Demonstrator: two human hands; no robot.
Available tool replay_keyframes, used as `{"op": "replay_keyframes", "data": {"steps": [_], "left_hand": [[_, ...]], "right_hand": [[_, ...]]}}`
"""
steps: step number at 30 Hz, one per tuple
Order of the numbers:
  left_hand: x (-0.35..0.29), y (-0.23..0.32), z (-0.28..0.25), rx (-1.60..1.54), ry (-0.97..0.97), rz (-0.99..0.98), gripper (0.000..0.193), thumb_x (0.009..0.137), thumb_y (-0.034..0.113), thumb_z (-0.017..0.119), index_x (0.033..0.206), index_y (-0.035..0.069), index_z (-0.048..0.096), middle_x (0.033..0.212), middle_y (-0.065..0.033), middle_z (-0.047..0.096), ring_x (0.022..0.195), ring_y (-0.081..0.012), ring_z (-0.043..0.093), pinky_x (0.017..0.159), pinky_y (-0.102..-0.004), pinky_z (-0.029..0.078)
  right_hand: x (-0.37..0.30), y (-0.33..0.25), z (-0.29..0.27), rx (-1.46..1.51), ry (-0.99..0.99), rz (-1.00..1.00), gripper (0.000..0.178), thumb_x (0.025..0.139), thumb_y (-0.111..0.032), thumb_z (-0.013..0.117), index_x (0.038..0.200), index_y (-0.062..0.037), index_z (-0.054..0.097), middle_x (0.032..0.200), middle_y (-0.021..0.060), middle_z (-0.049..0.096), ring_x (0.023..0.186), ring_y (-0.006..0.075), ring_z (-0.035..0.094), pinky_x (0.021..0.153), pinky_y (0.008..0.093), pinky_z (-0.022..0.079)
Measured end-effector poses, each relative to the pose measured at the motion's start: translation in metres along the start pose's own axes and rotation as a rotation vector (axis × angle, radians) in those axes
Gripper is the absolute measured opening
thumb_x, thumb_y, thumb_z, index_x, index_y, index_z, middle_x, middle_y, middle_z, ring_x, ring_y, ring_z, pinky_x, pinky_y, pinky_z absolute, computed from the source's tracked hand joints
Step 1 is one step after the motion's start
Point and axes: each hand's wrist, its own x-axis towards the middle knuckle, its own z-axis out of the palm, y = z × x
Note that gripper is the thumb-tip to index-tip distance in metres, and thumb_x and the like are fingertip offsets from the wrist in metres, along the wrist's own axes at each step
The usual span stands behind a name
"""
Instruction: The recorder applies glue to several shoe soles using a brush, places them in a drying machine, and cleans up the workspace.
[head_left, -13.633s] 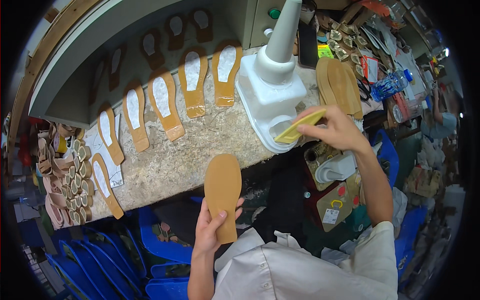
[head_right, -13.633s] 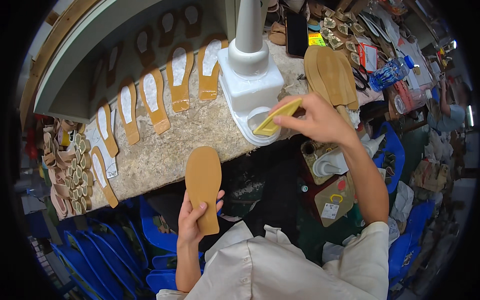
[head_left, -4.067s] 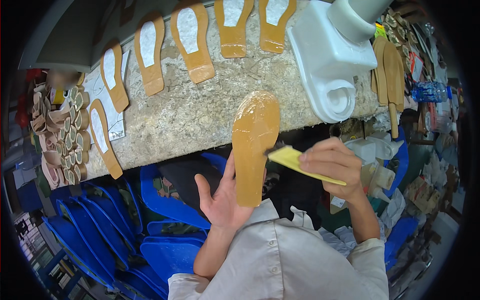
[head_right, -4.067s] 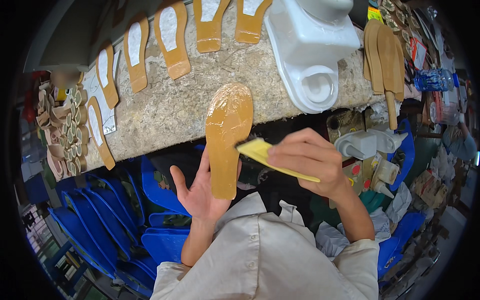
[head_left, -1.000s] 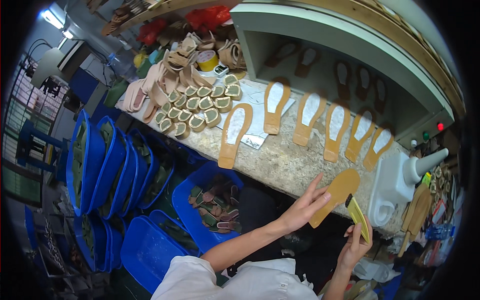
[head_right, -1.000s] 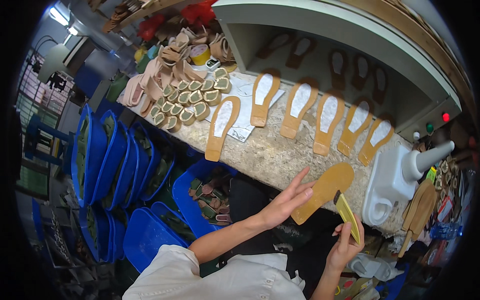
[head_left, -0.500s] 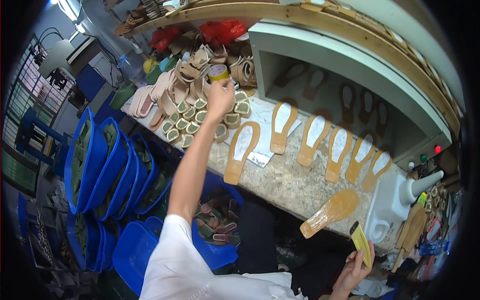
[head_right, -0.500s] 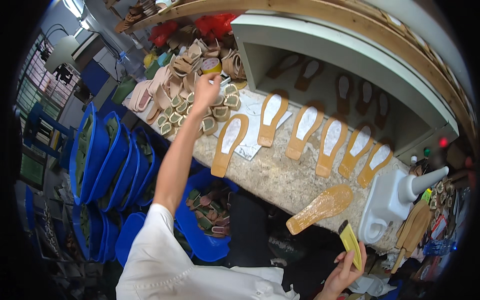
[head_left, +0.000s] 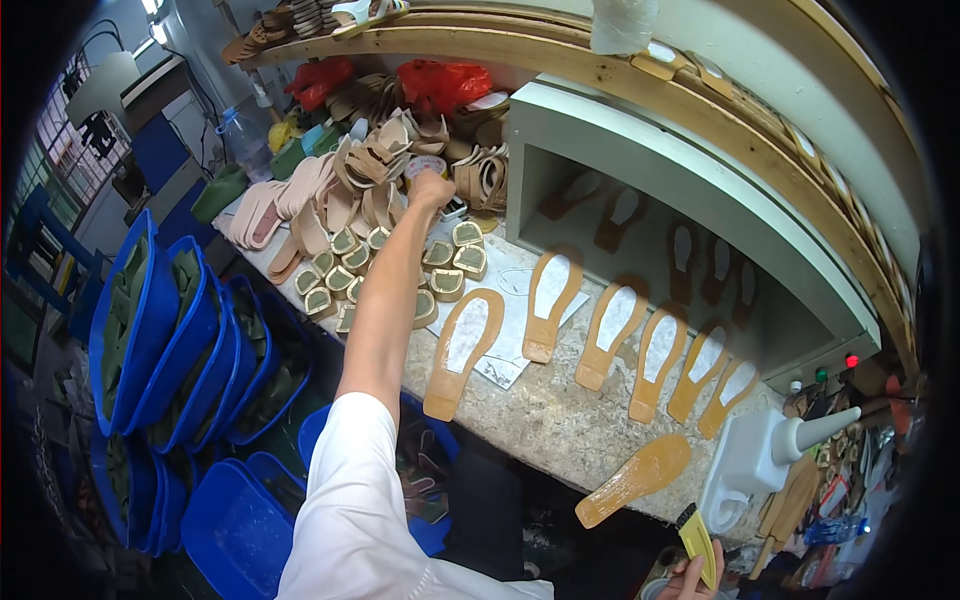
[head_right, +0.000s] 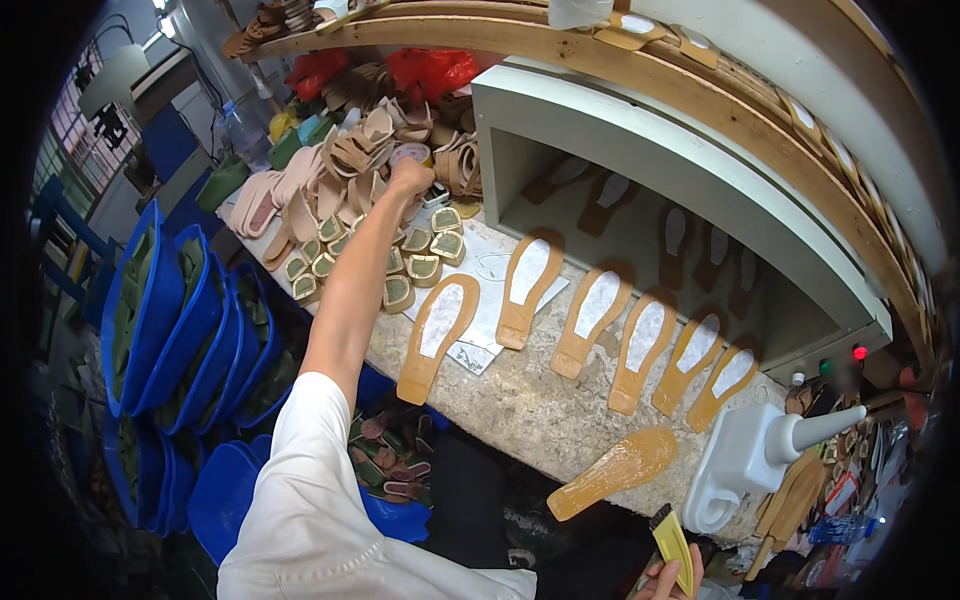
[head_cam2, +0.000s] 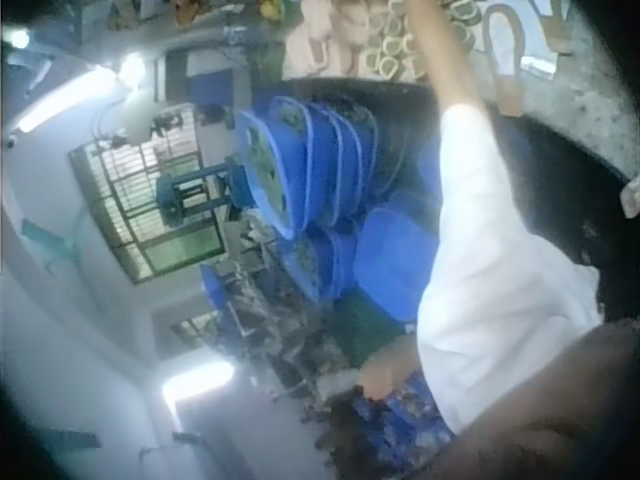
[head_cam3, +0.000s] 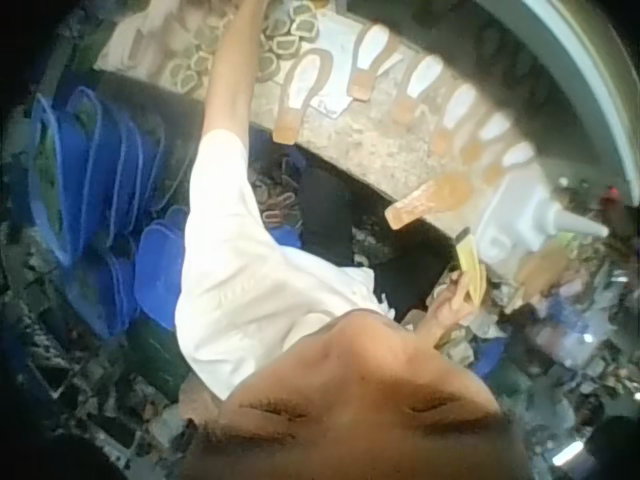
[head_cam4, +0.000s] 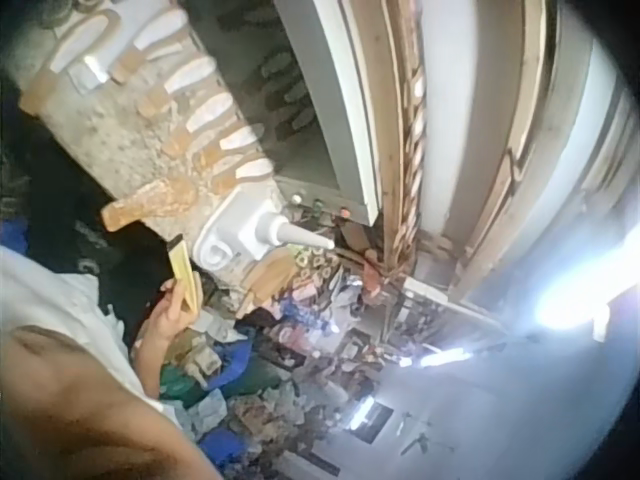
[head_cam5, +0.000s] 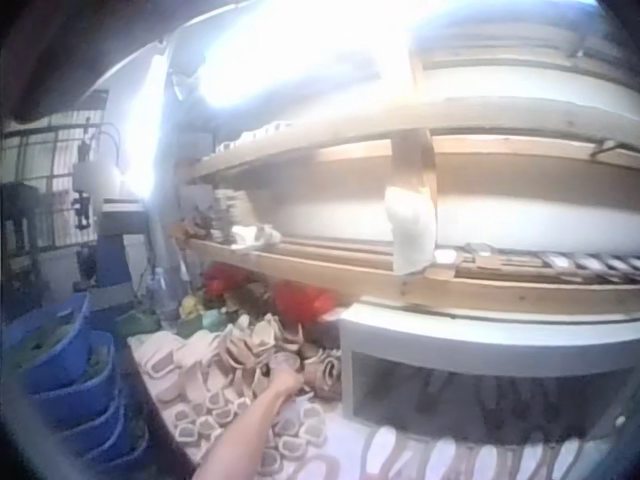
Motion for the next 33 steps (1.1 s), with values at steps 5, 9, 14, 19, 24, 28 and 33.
{"op": "replay_keyframes", "data": {"steps": [5,9,14,19,24,28,33], "left_hand": [[-0.013,0.006,0.000,0.013,0.034,0.052,0.043,0.075,0.036,0.081,0.106,0.006,0.078,0.120,-0.0176,0.072,0.114,-0.0310,0.068,0.098,-0.0391,0.053],[0.028,-0.032,-0.016,-0.121,0.115,-0.012,0.055,0.070,0.038,0.087,0.108,0.000,0.076,0.117,-0.0205,0.072,0.110,-0.0292,0.069,0.096,-0.0382,0.053],[0.001,0.007,-0.023,-0.605,-0.102,-0.098,0.024,0.080,0.016,0.079,0.074,0.000,0.063,0.064,-0.0054,0.057,0.047,-0.0126,0.046,0.043,-0.0305,0.032],[-0.024,0.017,-0.051,-0.503,0.005,0.067,0.018,0.079,0.017,0.076,0.081,0.000,0.075,0.071,-0.0063,0.067,0.059,-0.0145,0.057,0.055,-0.0328,0.046],[-0.028,0.012,-0.065,-0.355,0.239,0.386,0.022,0.083,0.023,0.073,0.091,0.003,0.078,0.082,-0.0094,0.075,0.075,-0.0180,0.069,0.073,-0.0339,0.053],[-0.027,0.008,-0.078,-0.370,0.589,0.616,0.027,0.091,0.024,0.071,0.100,0.000,0.075,0.083,-0.0081,0.075,0.074,-0.0156,0.069,0.071,-0.0329,0.054],[-0.070,0.009,-0.077,-0.824,0.176,0.478,0.025,0.097,0.017,0.068,0.110,-0.003,0.069,0.088,-0.0056,0.072,0.073,-0.0088,0.065,0.064,-0.0228,0.049]], "right_hand": [[0.003,0.002,0.008,-0.053,0.057,0.049,0.027,0.097,-0.008,0.067,0.121,0.0051,0.063,0.084,0.0053,0.064,0.067,0.0107,0.056,0.057,0.0206,0.041],[0.008,0.010,0.003,-0.012,0.007,0.081,0.026,0.097,-0.007,0.067,0.119,0.0051,0.063,0.083,0.0059,0.064,0.065,0.0106,0.055,0.057,0.0211,0.042],[0.008,0.011,-0.001,-0.004,0.043,0.026,0.028,0.095,-0.004,0.068,0.121,0.0057,0.062,0.087,0.0076,0.064,0.067,0.0126,0.055,0.059,0.0239,0.045],[0.008,0.011,0.002,0.045,0.001,0.023,0.029,0.096,-0.002,0.066,0.123,0.0055,0.060,0.094,0.0097,0.064,0.071,0.0145,0.056,0.063,0.0255,0.046],[0.007,0.010,0.004,0.028,-0.017,0.051,0.030,0.096,-0.002,0.065,0.125,0.0052,0.059,0.097,0.0105,0.065,0.074,0.0159,0.057,0.066,0.0276,0.047],[0.011,0.011,0.007,0.032,-0.033,0.014,0.027,0.100,-0.007,0.060,0.124,0.0057,0.059,0.103,0.0128,0.066,0.076,0.0177,0.058,0.067,0.0295,0.049],[0.015,0.019,0.006,0.026,0.107,-0.108,0.032,0.105,-0.021,0.050,0.115,0.0067,0.063,0.102,0.0166,0.067,0.090,0.0254,0.063,0.083,0.0359,0.052]]}}
